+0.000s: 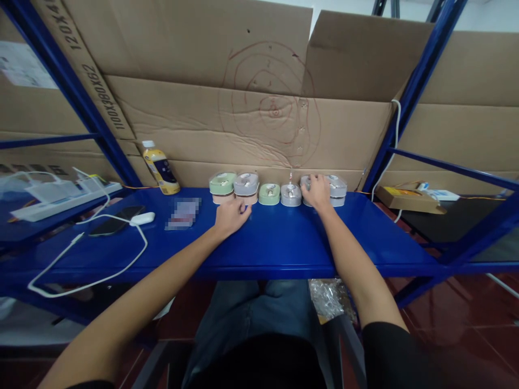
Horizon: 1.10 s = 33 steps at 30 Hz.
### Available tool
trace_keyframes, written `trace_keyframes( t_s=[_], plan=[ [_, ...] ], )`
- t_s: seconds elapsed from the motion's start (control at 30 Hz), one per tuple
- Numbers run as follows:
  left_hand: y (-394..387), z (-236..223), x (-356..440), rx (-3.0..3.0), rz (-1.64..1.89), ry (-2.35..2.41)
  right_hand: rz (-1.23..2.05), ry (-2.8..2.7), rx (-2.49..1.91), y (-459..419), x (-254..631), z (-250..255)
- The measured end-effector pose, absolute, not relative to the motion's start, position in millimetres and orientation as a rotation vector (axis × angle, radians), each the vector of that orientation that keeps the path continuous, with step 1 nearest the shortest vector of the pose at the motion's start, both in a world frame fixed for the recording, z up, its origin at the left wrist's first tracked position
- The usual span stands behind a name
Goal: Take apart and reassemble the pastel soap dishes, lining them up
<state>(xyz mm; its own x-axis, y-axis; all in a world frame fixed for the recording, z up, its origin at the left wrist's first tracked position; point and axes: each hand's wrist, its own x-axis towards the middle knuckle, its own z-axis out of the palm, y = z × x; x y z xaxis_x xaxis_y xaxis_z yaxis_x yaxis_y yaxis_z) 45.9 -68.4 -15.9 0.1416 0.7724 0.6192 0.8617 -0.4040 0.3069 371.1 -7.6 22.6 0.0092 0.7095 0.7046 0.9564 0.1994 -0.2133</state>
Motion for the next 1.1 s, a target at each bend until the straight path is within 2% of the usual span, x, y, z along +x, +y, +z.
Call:
trace_keyframes(
  t_s=[0.17, 0.43, 0.8, 1.1],
  plan=[
    [-48, 9, 42, -2.172, -1.060, -1.466, -0.483, -1.516, -1.727, -4, 396, 22],
    [-23, 22, 67, -1.993, -0.813, -1.777, -0.398, -1.071, -2.006, -7, 438, 17],
    [-7, 9, 76, -1.977, -0.653, -1.756, -0.302, -0.986, -1.991, -8, 443, 17],
    [-9, 10, 73, -2.076, -0.769, -1.621, -0.351, -1.002, -1.864, -8, 443, 21]
  ],
)
